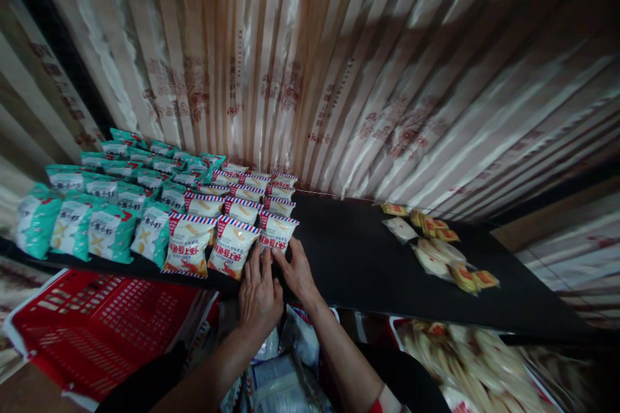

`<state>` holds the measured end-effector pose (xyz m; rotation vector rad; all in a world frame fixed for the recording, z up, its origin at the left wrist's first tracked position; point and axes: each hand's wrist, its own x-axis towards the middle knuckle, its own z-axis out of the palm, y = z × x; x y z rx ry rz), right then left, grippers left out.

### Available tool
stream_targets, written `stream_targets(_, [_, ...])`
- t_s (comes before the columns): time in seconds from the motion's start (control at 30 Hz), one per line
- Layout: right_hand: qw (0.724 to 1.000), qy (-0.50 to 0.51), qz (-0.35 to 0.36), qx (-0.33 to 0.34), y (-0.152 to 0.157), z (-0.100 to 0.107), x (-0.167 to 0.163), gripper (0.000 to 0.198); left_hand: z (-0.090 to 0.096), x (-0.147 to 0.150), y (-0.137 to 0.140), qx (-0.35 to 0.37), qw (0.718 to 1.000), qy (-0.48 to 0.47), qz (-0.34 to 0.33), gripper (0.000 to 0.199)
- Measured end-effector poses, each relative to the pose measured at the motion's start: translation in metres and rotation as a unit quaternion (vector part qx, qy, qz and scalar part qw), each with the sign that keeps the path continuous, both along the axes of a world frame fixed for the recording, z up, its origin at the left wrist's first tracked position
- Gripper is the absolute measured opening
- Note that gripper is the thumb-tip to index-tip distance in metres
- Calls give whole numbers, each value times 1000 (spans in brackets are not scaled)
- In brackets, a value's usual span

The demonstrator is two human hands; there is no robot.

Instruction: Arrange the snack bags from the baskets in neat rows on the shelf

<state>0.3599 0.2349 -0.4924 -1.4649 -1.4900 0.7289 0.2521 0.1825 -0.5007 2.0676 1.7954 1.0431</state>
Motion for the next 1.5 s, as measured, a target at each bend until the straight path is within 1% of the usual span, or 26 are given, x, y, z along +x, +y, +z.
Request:
stream_targets(0.07, [1000,25,8,-3,-2,-2,3,41,-1,1,1,9,1000,10,8,63])
stream_targets(0.13, [996,90,7,-13,0,-5,9,44,-3,1,1,14,1000,18,15,64])
stream_targets(0.2, [986,163,-20,-27,9,-9,20,47,-3,2,1,12,999,27,19,64])
stream_targets(0.23, [981,187,-43,-34,17,-11,27,48,-3,2,1,9,999,33,21,63])
stream_targets(0.3, [974,203,-91,-39,40,-13,40,50,-2,3,1,0,999,45,26,61])
stream_targets(0.4, [968,216,-119,-41,82,-11,54,48,-3,3,2,-9,998,59,34,58])
stream_targets(0.5, [969,214,-99,-73,117,-4,59,44,-5,3,4,-15,997,69,35,57])
stream_targets(0.63, [973,203,-56,-98,142,2,57,41,-7,4,5,-23,996,74,43,56])
stream_targets(0.83, [970,211,-2,-124,153,0,58,39,-6,5,6,-27,995,83,45,53])
stream_targets(0.93, [965,224,3,-137,154,-3,60,38,-7,5,6,-28,995,84,48,54])
stream_targets(1.13, [949,279,-3,-144,149,-10,57,28,-10,3,6,-29,995,82,40,57])
stream_targets(1.33, [940,321,-18,-113,143,-11,51,27,-10,3,6,-27,996,73,48,57])
stream_targets(1.5, [942,326,-49,-67,151,-10,46,28,-9,4,7,-17,996,77,45,58])
